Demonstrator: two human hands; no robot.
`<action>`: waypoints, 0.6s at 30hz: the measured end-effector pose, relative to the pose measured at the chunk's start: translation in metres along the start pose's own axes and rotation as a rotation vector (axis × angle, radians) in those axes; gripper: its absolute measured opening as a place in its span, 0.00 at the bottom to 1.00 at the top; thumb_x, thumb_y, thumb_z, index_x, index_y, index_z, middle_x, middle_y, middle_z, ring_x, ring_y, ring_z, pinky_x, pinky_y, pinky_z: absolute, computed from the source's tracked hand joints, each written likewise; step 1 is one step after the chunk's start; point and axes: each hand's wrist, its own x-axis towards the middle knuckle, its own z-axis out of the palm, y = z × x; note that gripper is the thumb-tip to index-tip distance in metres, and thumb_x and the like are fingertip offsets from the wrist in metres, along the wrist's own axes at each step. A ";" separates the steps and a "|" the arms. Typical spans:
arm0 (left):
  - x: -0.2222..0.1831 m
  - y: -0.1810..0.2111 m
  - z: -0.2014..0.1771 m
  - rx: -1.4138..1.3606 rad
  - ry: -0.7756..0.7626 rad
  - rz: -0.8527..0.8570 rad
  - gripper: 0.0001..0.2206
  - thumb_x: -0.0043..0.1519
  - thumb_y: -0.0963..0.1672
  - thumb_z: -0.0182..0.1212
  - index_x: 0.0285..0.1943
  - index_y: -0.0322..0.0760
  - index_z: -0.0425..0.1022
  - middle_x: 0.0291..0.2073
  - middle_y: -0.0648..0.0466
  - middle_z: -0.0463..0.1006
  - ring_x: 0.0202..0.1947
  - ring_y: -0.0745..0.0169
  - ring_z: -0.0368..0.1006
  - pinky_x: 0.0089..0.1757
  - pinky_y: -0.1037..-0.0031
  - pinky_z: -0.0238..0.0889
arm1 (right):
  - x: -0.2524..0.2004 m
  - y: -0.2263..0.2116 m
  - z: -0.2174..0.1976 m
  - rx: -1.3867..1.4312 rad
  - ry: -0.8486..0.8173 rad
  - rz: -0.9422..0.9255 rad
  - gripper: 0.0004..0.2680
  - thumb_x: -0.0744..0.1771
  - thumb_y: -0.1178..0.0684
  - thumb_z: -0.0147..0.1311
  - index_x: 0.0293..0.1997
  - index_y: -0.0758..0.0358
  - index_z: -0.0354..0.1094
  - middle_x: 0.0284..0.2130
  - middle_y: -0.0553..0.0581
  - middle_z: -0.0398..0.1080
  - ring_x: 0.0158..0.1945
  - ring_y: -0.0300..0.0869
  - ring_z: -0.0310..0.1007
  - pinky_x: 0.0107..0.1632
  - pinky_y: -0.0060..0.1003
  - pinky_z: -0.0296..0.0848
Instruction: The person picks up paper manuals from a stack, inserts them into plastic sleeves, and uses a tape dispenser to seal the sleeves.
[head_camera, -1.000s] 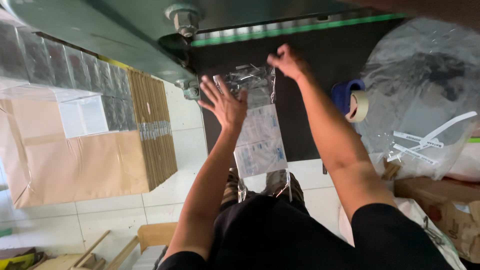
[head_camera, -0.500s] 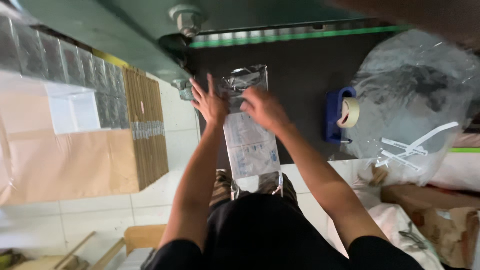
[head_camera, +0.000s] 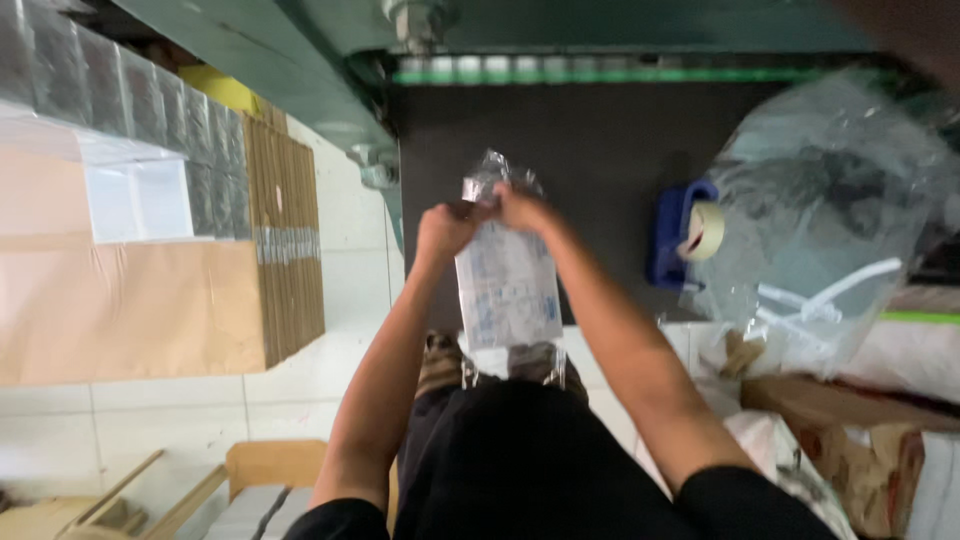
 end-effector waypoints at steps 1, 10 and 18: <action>-0.010 0.008 0.001 0.137 -0.101 -0.021 0.18 0.55 0.54 0.58 0.37 0.38 0.82 0.30 0.39 0.81 0.36 0.30 0.78 0.39 0.43 0.68 | 0.001 0.004 -0.004 0.211 0.003 0.046 0.22 0.66 0.25 0.48 0.61 0.44 0.65 0.54 0.62 0.73 0.59 0.57 0.73 0.60 0.56 0.71; 0.008 0.028 0.016 0.373 -0.323 0.060 0.29 0.60 0.64 0.39 0.43 0.50 0.81 0.38 0.48 0.84 0.47 0.41 0.79 0.48 0.48 0.73 | -0.018 0.056 -0.063 0.716 0.587 0.032 0.17 0.64 0.48 0.67 0.58 0.51 0.69 0.44 0.58 0.75 0.40 0.46 0.78 0.40 0.39 0.79; 0.004 0.038 0.039 0.508 -0.324 0.235 0.34 0.64 0.63 0.25 0.41 0.48 0.80 0.39 0.49 0.84 0.54 0.45 0.76 0.54 0.44 0.65 | 0.012 0.058 -0.039 0.417 0.597 0.167 0.13 0.60 0.32 0.67 0.36 0.42 0.74 0.35 0.42 0.78 0.40 0.45 0.80 0.44 0.44 0.79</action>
